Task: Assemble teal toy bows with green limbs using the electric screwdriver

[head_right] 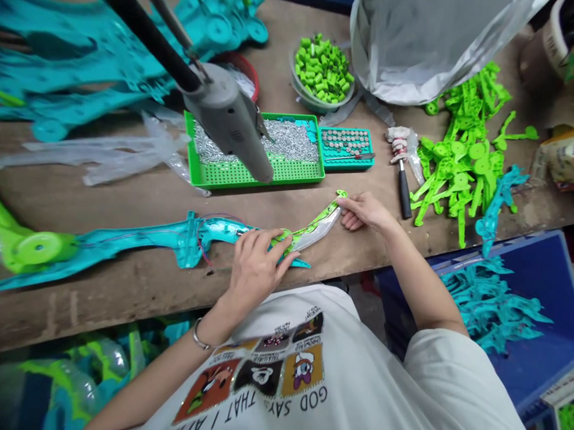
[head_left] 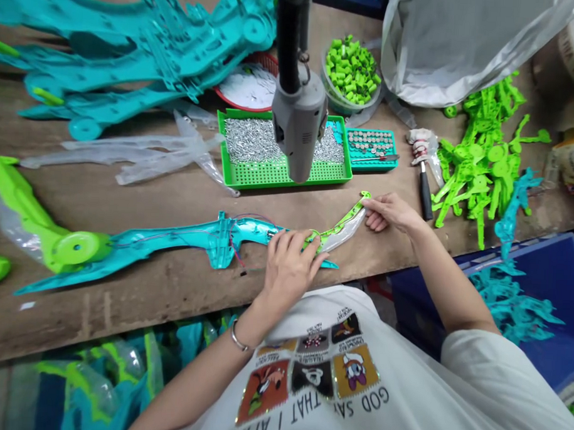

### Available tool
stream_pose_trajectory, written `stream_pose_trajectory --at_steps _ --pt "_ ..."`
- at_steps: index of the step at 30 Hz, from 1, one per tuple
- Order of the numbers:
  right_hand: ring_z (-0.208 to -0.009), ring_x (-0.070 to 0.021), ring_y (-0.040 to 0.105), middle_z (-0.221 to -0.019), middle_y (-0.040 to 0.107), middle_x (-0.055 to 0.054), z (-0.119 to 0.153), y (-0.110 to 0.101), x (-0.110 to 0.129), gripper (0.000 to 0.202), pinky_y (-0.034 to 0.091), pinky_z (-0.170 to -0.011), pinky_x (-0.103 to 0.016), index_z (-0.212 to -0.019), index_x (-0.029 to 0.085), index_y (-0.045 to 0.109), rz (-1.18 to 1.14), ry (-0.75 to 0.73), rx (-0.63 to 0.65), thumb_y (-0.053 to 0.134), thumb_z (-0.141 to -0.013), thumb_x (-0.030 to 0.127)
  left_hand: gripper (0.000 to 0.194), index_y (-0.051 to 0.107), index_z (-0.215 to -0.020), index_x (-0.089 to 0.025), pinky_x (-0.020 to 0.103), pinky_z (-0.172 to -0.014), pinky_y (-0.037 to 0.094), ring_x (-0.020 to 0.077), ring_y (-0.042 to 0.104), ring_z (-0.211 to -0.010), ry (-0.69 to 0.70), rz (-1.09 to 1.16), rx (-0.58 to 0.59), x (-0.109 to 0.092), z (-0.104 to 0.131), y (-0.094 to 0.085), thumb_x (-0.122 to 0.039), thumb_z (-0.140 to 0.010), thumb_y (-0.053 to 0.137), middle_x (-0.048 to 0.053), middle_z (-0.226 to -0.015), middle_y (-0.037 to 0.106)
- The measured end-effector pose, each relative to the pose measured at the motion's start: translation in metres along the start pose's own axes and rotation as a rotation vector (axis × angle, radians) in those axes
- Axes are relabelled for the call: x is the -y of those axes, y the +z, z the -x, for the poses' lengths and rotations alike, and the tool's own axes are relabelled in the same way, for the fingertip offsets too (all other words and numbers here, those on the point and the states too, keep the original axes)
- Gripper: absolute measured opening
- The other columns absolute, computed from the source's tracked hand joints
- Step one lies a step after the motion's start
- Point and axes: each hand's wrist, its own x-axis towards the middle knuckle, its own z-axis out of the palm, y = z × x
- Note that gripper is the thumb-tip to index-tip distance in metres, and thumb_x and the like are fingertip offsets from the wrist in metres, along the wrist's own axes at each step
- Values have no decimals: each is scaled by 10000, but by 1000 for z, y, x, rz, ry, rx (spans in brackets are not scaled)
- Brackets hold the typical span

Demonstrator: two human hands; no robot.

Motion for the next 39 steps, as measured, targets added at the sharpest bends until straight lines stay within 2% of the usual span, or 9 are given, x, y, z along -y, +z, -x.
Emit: stream_pose_trajectory --at_steps 9,16,23,25,27,30,32,34,39 --pt "-459 -134 681 -643 752 -86 1 -8 2 419 588 -453 -212 -819 132 667 -97 74 98 535 -1056 450 285 724 -1195 -179 530 -1107 431 309 605 -1143 -9 -3 -1 -2 0 -1 -367 -989 666 120 -1246 716" --pt "-454 -141 674 -628 746 -82 -5 -8 4 395 571 -428 -216 -769 146 671 -35 75 85 637 -1002 464 296 719 -1212 -178 533 -1114 429 314 598 -1155 -19 -4 17 -2 0 0 -365 -989 663 127 -1260 708" --pt "-403 -156 605 -530 683 -67 -16 -18 2 508 486 -392 -248 -678 174 643 168 7 94 684 -912 622 294 718 -1207 -180 532 -1113 424 313 586 -1159 -40 -9 40 -5 0 -2 -374 -997 647 125 -1269 701" --pt "-391 -139 547 -491 636 -41 -12 -15 0 515 431 -419 -252 -651 182 630 305 -107 14 629 -951 601 299 715 -1214 -179 530 -1113 424 312 583 -1158 -45 -11 47 -5 -1 -2 -374 -998 643 125 -1266 699" --pt "-451 -145 553 -519 636 -32 -4 -6 -2 463 428 -504 -270 -676 186 652 468 -299 -193 618 -966 546 300 714 -1219 -182 527 -1116 421 309 583 -1156 -45 -8 46 -6 -2 -3 -373 -999 642 124 -1260 697" --pt "-669 -192 666 -749 748 -54 12 12 -2 261 495 -694 -315 -872 190 726 539 -619 -462 667 -939 435 299 715 -1216 -182 523 -1122 415 309 581 -1156 -40 -7 43 -7 -3 -5 -374 -1000 637 127 -1252 696" --pt "-868 -228 711 -932 790 -63 20 23 3 179 515 -866 -363 -958 210 743 530 -777 -408 673 -934 373 303 714 -1213 -178 517 -1115 419 308 580 -1147 -41 -11 41 -7 -3 -7 -380 -1003 631 129 -1245 696" --pt "-1023 -255 701 -1032 797 -54 22 32 9 136 476 -1012 -416 -957 234 758 563 -867 -235 657 -946 324 306 714 -1213 -175 514 -1108 422 306 579 -1138 -44 -13 40 -8 -3 -7 -382 -1006 623 132 -1240 694" --pt "-1064 -259 685 -1077 804 -34 11 45 19 154 449 -1047 -443 -1027 257 779 521 -834 43 647 -959 299 312 712 -1237 -187 530 -1114 412 313 575 -1150 -60 12 45 -8 -2 -6 -373 -1005 618 142 -1244 686"
